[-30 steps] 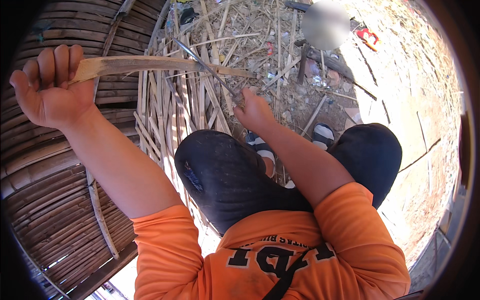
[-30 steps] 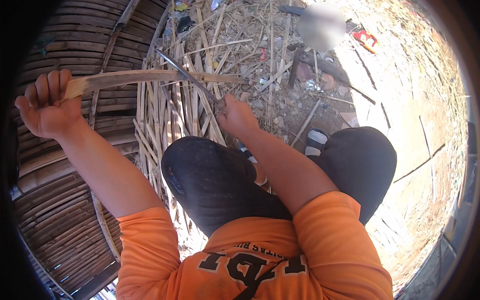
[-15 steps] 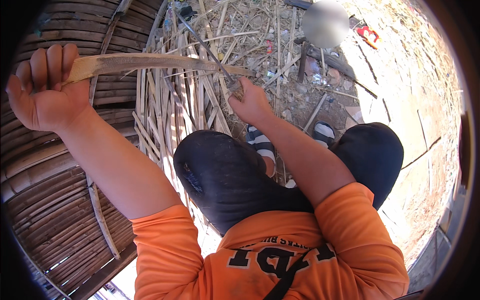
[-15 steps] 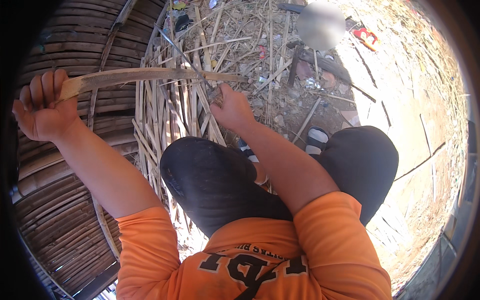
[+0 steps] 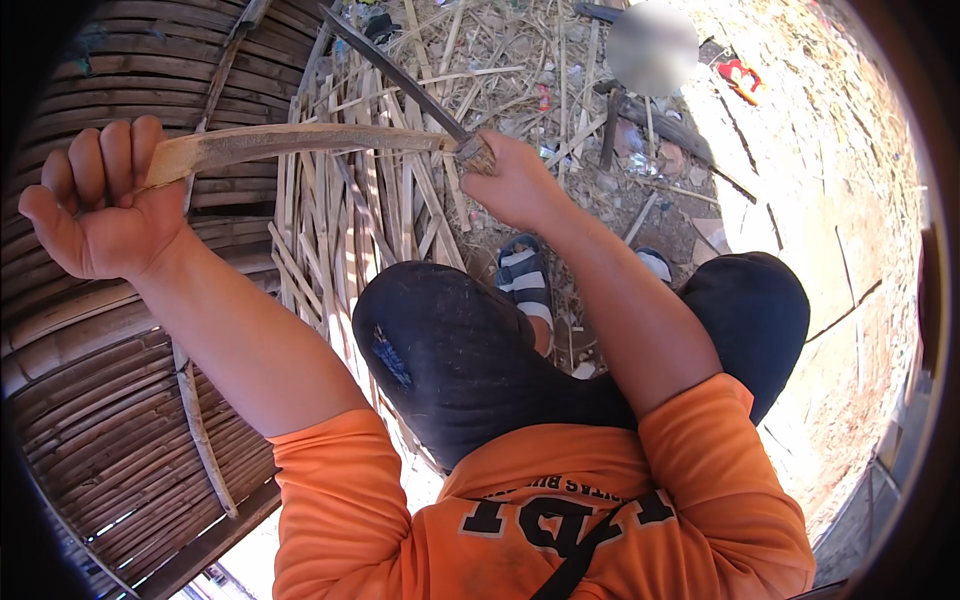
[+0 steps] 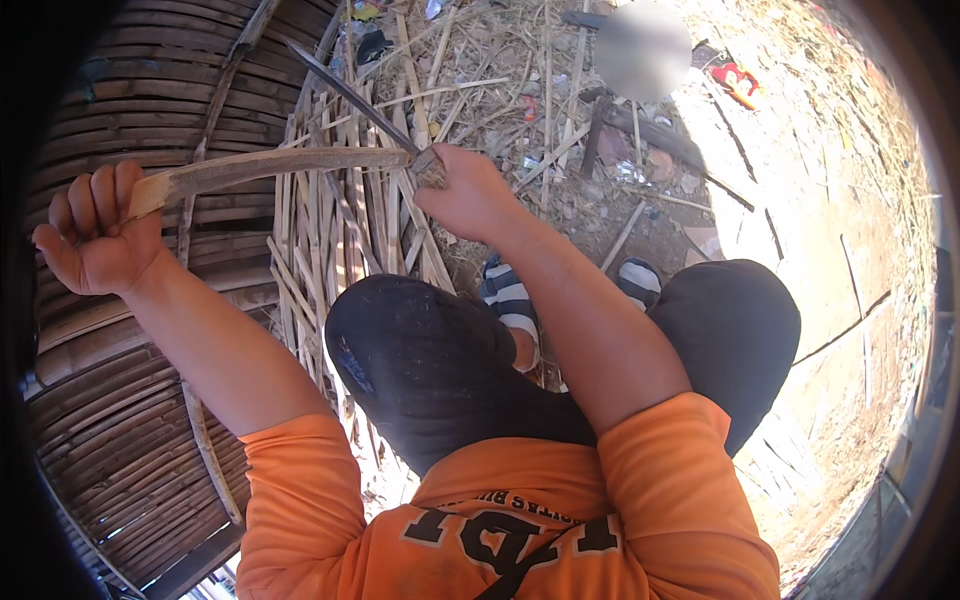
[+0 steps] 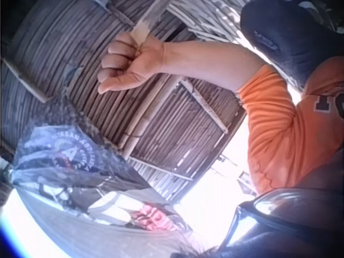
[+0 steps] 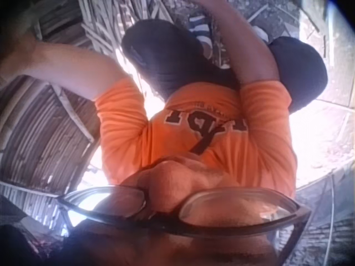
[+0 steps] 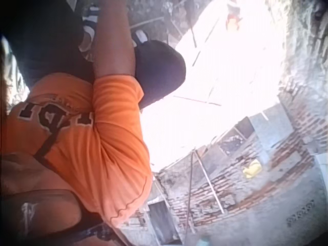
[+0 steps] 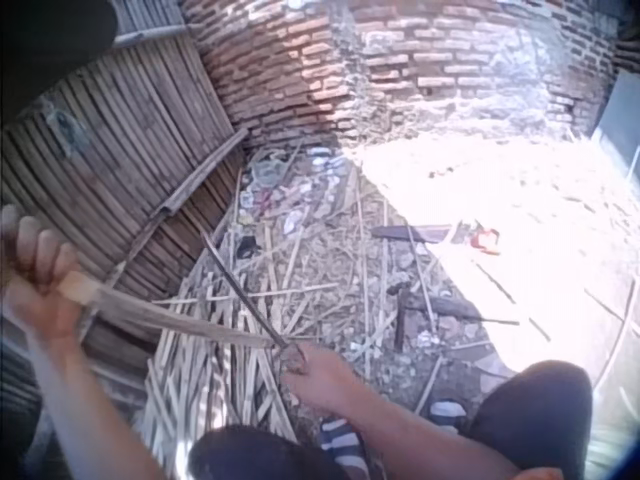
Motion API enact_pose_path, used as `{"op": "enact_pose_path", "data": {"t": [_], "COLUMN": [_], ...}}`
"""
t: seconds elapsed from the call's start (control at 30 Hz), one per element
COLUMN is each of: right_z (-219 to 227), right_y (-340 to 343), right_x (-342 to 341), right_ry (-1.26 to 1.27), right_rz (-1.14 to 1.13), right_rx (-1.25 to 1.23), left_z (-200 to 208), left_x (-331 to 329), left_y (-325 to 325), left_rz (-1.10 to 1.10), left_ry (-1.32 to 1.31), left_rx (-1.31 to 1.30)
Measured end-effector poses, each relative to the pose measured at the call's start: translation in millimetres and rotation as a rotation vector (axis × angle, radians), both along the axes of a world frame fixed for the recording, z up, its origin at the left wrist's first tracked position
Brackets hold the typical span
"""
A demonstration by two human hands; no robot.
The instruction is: The person shaves thin strips of bamboo using a machete, holding the bamboo in one hand while sliding the blade along the edge to remove material.
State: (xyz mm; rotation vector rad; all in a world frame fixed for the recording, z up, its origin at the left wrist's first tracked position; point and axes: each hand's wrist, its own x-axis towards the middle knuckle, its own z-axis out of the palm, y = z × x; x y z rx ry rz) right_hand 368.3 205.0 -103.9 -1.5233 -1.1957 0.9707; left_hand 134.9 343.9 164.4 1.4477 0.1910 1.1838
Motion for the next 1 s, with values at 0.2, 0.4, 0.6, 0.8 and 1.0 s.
{"op": "enact_pose_path", "data": {"t": [0.2,0.4,0.6,0.8,1.0], "right_z": [-3.7,8.7,39.6,-30.5,27.7], "right_y": [-5.4,-15.0,-20.8,-35.8,-20.9], "right_x": [-4.8,2.7,-32.3,3.8,-13.4], "right_ry": [-0.177,-0.149,-0.108,-0.269,-0.049], "right_rz": [0.092,0.042,0.045,0.001,0.044], "right_rx": [-0.111,-0.17,0.03,-0.326,-0.026], "left_z": [-1.5,-2.2,1.4,-0.6,-1.0], "left_x": [25.4,18.9,33.5,31.9,33.1], "left_y": [-8.7,-12.4,-20.8,-19.4,-21.2], "left_rz": [0.084,0.119,0.008,0.085,0.009], "left_ry": [-0.034,0.011,-0.054,-0.031,-0.055], "left_rx": [0.041,0.069,-0.02,0.038,0.038]}}
